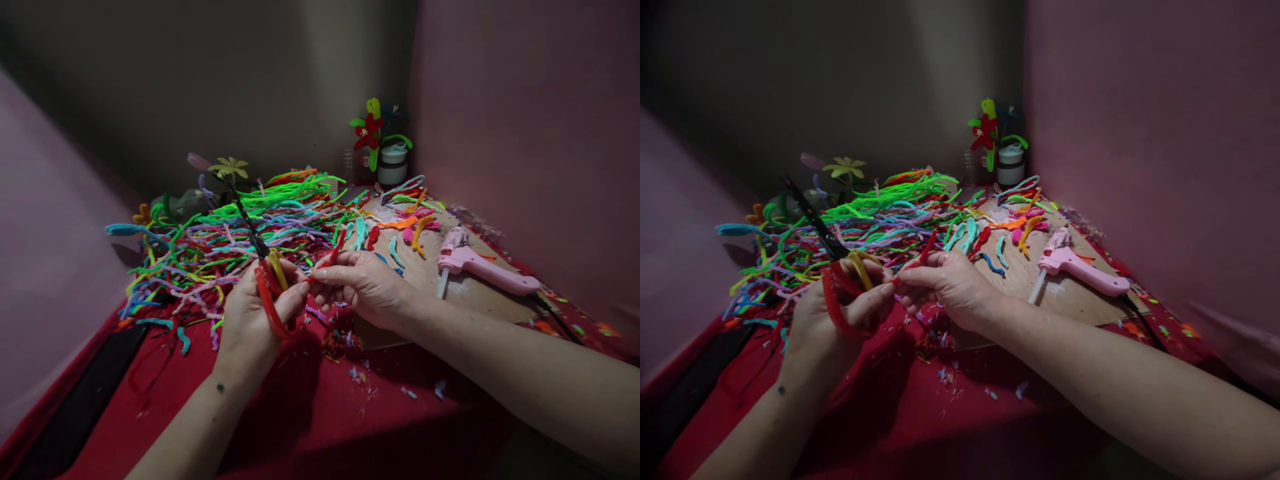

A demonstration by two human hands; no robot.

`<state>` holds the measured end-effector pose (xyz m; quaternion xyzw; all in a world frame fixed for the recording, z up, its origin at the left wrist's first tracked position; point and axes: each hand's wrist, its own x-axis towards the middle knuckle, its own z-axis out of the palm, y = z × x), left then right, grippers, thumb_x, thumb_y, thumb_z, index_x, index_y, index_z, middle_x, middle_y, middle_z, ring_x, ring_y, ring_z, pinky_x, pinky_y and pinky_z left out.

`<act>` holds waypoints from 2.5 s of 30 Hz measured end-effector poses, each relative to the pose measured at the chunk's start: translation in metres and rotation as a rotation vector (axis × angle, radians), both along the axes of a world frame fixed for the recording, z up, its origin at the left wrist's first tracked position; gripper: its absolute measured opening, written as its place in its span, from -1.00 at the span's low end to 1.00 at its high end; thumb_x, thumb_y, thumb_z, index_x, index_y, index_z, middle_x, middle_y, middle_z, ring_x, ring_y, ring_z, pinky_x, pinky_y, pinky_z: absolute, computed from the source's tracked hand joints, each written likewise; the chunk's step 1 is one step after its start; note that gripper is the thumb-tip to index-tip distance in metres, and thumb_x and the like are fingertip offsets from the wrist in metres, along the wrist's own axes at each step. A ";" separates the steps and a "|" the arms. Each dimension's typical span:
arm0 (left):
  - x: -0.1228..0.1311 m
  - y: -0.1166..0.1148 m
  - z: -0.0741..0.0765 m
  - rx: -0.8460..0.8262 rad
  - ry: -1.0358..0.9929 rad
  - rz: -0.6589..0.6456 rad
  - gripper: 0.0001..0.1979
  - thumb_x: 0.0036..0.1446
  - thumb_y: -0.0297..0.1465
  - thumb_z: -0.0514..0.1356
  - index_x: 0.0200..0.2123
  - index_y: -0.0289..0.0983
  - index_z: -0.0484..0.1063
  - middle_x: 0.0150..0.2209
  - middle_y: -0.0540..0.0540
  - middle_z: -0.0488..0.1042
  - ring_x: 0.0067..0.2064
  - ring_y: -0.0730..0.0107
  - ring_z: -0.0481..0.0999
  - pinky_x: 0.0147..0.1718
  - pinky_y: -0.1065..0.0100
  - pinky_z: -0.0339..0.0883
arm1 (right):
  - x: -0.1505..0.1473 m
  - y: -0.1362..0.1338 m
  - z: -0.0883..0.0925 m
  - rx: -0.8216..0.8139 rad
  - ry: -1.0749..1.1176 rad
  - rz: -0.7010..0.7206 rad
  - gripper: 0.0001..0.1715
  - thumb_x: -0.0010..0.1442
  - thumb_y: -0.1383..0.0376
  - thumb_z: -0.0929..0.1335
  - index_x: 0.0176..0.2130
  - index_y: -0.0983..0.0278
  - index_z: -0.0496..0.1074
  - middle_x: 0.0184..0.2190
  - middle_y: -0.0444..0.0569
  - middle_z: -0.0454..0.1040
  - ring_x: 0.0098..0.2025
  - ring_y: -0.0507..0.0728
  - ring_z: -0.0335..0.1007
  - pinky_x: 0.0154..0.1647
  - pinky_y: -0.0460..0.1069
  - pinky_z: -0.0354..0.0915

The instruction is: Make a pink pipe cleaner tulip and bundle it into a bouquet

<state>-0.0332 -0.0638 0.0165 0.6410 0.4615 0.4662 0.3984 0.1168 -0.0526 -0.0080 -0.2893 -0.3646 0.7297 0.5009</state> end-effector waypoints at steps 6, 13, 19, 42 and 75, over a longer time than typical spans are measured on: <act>-0.001 0.002 -0.002 -0.041 -0.050 0.005 -0.78 -0.09 -0.41 0.27 -0.33 -0.28 0.33 -0.43 0.03 0.42 -0.53 0.54 0.36 -0.55 0.48 0.28 | -0.001 0.001 -0.003 0.038 0.020 0.015 -0.87 -0.02 0.35 0.41 -0.45 0.38 0.40 -0.55 -0.06 0.47 -0.55 -0.02 0.37 -0.49 -0.10 0.32; 0.001 -0.002 0.002 0.041 0.105 0.052 -0.80 -0.09 -0.38 0.27 -0.36 -0.28 0.33 -0.41 0.02 0.44 -0.44 0.46 0.43 -0.43 0.44 0.33 | -0.002 -0.001 -0.002 -0.001 0.006 -0.013 -0.85 -0.04 0.36 0.43 -0.46 0.36 0.37 -0.56 -0.09 0.46 -0.57 -0.03 0.37 -0.51 -0.11 0.30; 0.005 -0.009 0.004 0.103 0.195 0.110 -0.81 -0.05 -0.39 0.25 -0.35 -0.27 0.31 -0.41 0.04 0.42 -0.43 0.49 0.40 -0.41 0.47 0.30 | -0.002 0.001 -0.002 0.021 -0.004 -0.025 -0.84 -0.09 0.38 0.45 -0.49 0.36 0.37 -0.59 -0.13 0.42 -0.58 -0.02 0.38 -0.52 -0.10 0.29; 0.002 -0.005 0.002 0.066 0.293 0.086 -0.78 -0.09 -0.32 0.24 -0.40 -0.28 0.29 -0.47 0.03 0.39 -0.49 0.50 0.38 -0.51 0.47 0.26 | -0.004 -0.002 -0.007 0.151 -0.096 -0.082 -0.83 -0.02 0.29 0.40 -0.53 0.36 0.41 -0.62 -0.13 0.41 -0.59 -0.04 0.30 -0.48 -0.09 0.23; -0.017 -0.003 -0.008 0.128 1.453 0.027 -0.92 0.13 -0.45 -0.16 -0.40 -0.18 0.03 -0.53 -0.03 0.32 -0.50 0.26 0.43 -0.56 0.36 0.03 | 0.008 0.010 0.004 0.288 -0.056 -0.365 -0.87 -0.06 0.31 0.43 -0.52 0.33 0.43 -0.64 -0.15 0.43 -0.57 -0.02 0.39 -0.56 -0.12 0.33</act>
